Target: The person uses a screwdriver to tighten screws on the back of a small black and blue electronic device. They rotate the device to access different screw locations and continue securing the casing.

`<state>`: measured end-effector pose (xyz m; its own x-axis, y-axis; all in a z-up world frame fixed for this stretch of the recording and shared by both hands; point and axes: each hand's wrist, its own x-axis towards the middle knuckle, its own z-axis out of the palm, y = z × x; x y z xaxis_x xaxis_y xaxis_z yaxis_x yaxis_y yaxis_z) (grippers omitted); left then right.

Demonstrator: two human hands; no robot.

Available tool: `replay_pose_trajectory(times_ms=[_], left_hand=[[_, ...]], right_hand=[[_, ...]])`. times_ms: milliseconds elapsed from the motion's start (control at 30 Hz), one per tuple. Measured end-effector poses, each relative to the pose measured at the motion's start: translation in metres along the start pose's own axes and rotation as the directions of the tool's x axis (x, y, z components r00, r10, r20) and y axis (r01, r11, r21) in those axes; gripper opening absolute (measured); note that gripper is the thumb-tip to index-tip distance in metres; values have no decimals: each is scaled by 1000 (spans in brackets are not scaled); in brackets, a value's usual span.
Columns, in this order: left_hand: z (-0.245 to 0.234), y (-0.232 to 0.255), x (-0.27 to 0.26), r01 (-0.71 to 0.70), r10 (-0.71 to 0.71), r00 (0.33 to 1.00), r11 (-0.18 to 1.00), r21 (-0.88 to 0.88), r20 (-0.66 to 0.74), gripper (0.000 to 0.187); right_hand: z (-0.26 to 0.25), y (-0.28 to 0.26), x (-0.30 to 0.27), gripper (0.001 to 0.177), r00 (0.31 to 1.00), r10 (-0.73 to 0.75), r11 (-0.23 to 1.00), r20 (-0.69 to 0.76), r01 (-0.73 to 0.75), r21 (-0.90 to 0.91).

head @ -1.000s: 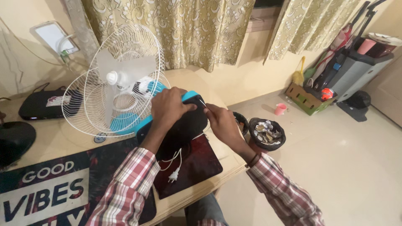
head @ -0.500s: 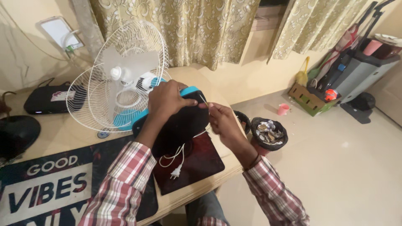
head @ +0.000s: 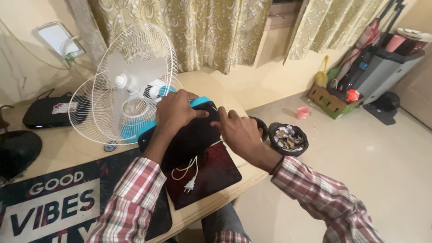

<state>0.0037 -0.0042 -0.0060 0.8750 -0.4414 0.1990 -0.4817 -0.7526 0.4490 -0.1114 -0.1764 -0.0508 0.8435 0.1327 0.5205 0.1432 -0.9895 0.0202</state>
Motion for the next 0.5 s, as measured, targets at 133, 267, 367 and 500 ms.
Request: replay_pose_trajectory(times_ms=[133,267,367,500], left_hand=[[4,0,3,-10,10,1000,1000,-5,-18,59],[10,1,5,-41,41,997,999,-2,-61,59],[13,3,5,-41,42,997,999,8,-67,58],[19,3,6,-25,25,999,1000,5,-45,48]], right_hand=[[22,6,-8,13,997,-58,981,-60,45,-187],[31,11,-1,8,997,12,987,-77,-24,-162],[27,14,4,17,988,135,988,74,-140,63],[34,18,6,21,978,192,962,83,-205,183]])
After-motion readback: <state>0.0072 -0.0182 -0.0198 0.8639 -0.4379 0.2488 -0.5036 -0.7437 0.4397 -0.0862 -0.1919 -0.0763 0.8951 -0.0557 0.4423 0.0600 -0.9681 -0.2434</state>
